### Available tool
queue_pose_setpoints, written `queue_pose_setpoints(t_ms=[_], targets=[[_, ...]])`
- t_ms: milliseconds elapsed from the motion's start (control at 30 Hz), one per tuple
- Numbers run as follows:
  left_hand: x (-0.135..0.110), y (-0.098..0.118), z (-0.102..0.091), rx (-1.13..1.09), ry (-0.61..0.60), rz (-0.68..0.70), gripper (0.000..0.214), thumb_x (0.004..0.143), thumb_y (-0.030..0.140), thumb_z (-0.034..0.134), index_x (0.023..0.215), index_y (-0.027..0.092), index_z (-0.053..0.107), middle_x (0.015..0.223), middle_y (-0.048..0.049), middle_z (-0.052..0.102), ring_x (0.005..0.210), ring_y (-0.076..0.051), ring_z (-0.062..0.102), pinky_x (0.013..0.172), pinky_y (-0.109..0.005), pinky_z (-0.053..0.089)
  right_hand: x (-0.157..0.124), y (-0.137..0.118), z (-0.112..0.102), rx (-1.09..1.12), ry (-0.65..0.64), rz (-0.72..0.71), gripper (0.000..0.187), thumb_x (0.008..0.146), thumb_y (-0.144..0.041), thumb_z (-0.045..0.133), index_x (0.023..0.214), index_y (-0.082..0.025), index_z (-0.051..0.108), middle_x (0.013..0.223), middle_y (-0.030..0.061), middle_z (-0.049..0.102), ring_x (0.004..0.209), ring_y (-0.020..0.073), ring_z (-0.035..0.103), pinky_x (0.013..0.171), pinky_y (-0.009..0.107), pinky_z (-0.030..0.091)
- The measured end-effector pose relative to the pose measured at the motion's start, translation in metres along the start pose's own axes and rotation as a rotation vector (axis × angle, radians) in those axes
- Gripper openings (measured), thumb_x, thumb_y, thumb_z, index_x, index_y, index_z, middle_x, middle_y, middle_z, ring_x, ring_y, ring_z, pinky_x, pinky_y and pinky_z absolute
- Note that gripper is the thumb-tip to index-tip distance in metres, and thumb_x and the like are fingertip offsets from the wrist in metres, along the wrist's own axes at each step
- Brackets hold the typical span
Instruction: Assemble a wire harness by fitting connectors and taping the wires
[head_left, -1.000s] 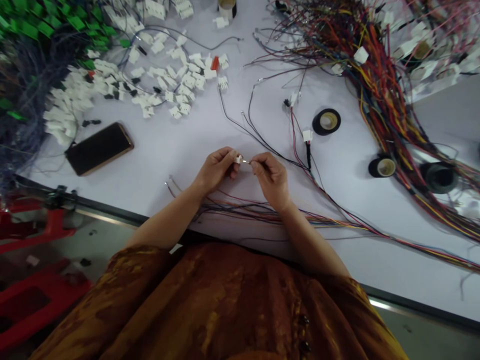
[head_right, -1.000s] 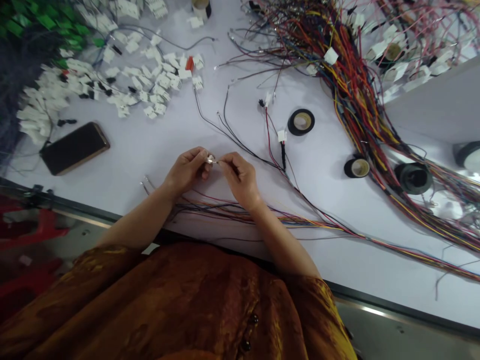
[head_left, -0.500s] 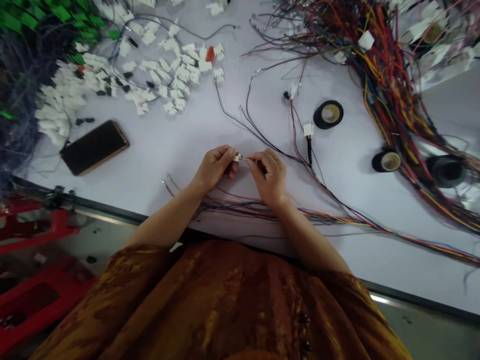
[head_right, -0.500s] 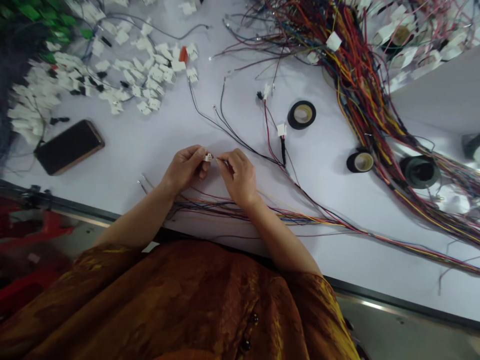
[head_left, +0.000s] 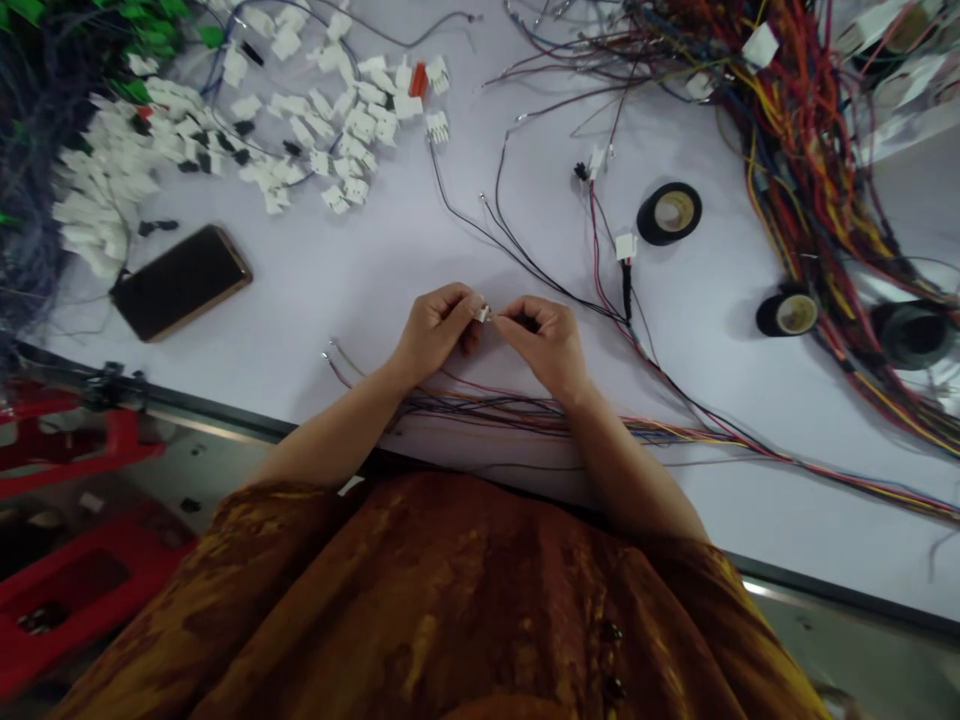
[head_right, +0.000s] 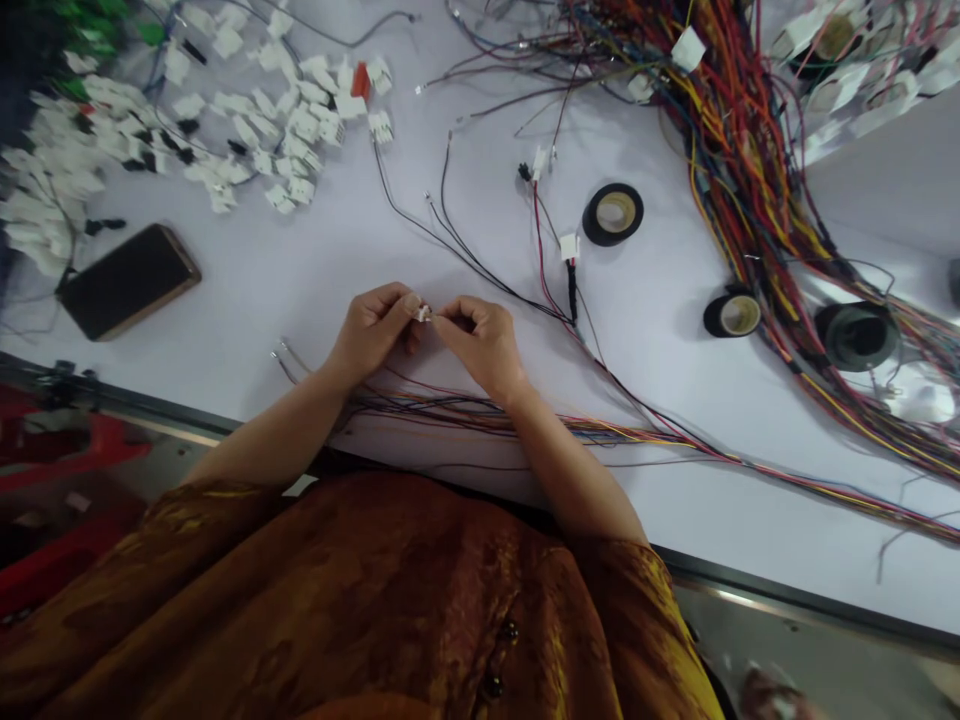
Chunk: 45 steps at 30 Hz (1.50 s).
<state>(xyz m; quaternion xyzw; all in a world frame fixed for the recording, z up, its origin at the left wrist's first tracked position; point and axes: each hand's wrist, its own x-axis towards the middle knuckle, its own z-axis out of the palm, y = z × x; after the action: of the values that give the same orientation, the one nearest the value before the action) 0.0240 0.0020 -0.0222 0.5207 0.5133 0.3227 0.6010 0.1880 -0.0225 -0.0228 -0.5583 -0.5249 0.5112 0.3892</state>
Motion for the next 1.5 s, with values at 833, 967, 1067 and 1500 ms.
queue_pose_setpoints(t_ms=[833,967,1067,1500], targets=[[0.001,0.005,-0.001,-0.342,-0.168,-0.086,0.049,0.074,0.06,0.072,0.084,0.017,0.053,0.064,0.0022,0.06,0.053,-0.009,0.055,0.054,-0.024,0.047,-0.006,0.012,0.006,-0.81,0.17,-0.537,0.028,0.101,-0.025,0.041,0.098,-0.018,0.068,0.079,0.0083,0.066,0.077,0.0242,0.054,0.074,0.04,0.041],[-0.012,0.005,-0.01,-0.04,-0.046,0.119,0.034,0.083,0.05,0.067,0.082,0.019,0.053,0.059,0.0036,0.054,0.054,-0.01,0.05,0.056,-0.024,0.042,-0.011,0.013,0.001,-0.763,0.064,-0.571,0.028,0.1,-0.025,0.042,0.093,-0.023,0.069,0.074,0.008,0.064,0.07,0.0249,0.057,0.068,0.04,0.045],[-0.019,-0.003,-0.022,0.076,0.036,0.19,0.024,0.087,0.042,0.063,0.082,0.02,0.055,0.062,0.0033,0.054,0.058,-0.01,0.049,0.06,-0.025,0.041,-0.021,0.017,-0.011,-0.737,0.034,-0.528,0.024,0.097,-0.028,0.047,0.094,-0.031,0.071,0.076,0.008,0.068,0.073,0.0277,0.065,0.066,0.042,0.05],[-0.002,0.042,-0.051,0.772,-0.073,0.241,0.01,0.079,0.025,0.062,0.086,0.018,0.059,0.096,-0.0068,0.063,0.078,-0.02,0.061,0.078,-0.036,0.046,-0.074,-0.045,-0.135,-0.919,0.457,-0.738,0.025,0.091,-0.029,0.062,0.114,-0.025,0.07,0.104,0.0133,0.072,0.095,0.03,0.072,0.081,0.048,0.059]])
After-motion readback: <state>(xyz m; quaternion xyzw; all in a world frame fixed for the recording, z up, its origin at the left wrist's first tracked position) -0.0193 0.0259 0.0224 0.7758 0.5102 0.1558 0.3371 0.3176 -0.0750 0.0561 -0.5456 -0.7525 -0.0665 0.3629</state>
